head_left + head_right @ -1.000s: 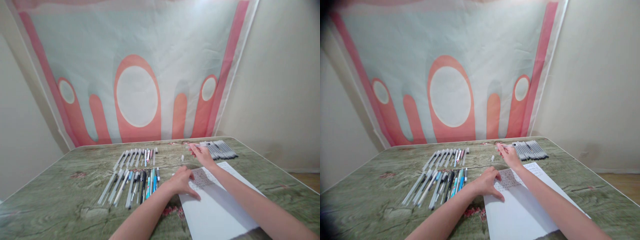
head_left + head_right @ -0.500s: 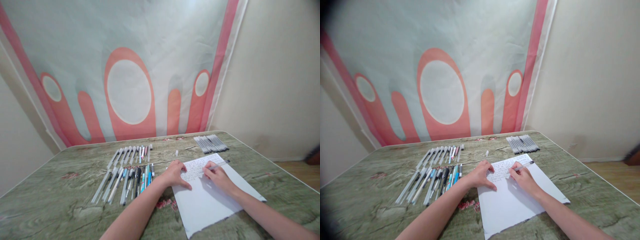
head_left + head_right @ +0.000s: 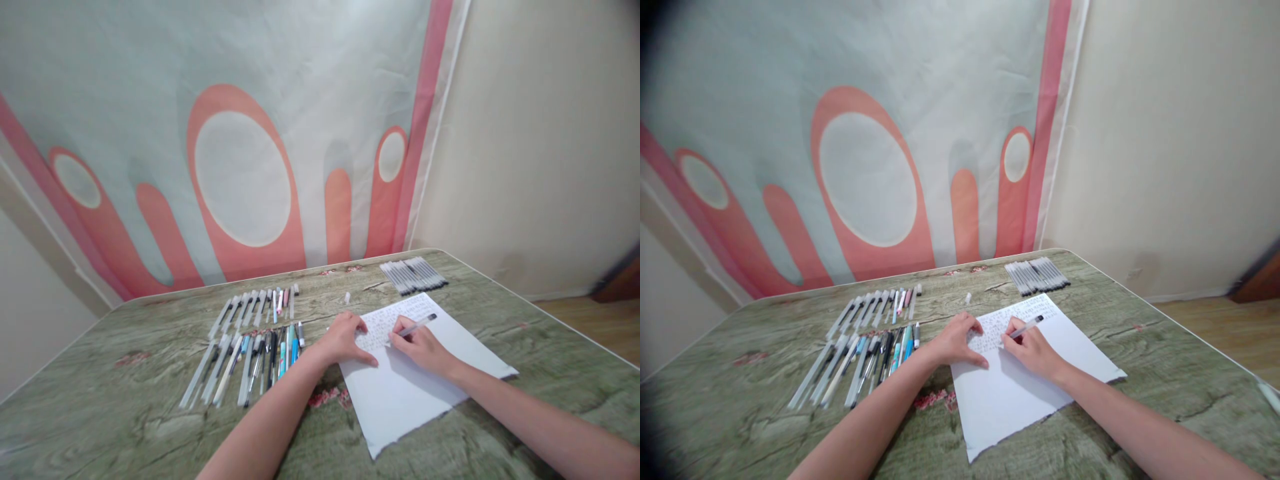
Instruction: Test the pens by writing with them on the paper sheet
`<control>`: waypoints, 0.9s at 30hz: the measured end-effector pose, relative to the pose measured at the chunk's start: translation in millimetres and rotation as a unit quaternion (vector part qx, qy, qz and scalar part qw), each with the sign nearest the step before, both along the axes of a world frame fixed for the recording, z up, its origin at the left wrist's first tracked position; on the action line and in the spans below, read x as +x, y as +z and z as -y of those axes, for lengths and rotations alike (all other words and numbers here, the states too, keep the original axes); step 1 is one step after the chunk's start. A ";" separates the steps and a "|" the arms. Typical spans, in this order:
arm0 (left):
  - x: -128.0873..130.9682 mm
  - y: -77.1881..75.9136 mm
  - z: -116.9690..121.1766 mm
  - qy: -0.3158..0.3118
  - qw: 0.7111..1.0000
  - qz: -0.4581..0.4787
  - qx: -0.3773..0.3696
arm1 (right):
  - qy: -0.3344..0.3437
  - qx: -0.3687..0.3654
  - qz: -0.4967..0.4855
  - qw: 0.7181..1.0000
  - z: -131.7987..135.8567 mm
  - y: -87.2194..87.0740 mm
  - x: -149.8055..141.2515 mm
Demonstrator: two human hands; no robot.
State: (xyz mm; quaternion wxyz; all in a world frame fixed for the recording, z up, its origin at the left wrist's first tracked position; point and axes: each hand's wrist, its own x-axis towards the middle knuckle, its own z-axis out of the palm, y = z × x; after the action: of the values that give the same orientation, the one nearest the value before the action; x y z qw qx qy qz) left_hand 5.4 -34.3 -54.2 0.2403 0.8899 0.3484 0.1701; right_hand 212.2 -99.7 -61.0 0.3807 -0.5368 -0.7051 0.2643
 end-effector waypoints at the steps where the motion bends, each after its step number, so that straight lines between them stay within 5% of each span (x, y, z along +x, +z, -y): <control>1: 0.0 -0.2 -0.1 0.000 1.000 0.001 0.000 | 0.003 -0.001 -0.001 1.000 -0.4 -0.4 0.2; 27: 0.3 -0.4 0.2 0.005 1.000 -0.011 -0.004 | 0.016 -0.002 -0.006 1.000 1.6 2.1 -2.4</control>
State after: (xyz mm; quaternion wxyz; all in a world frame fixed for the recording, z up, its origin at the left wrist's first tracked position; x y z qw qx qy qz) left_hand 5.7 -34.4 -54.6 0.2389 0.8892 0.3559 0.1599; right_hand 209.8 -101.3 -58.9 0.3794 -0.5244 -0.7111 0.2746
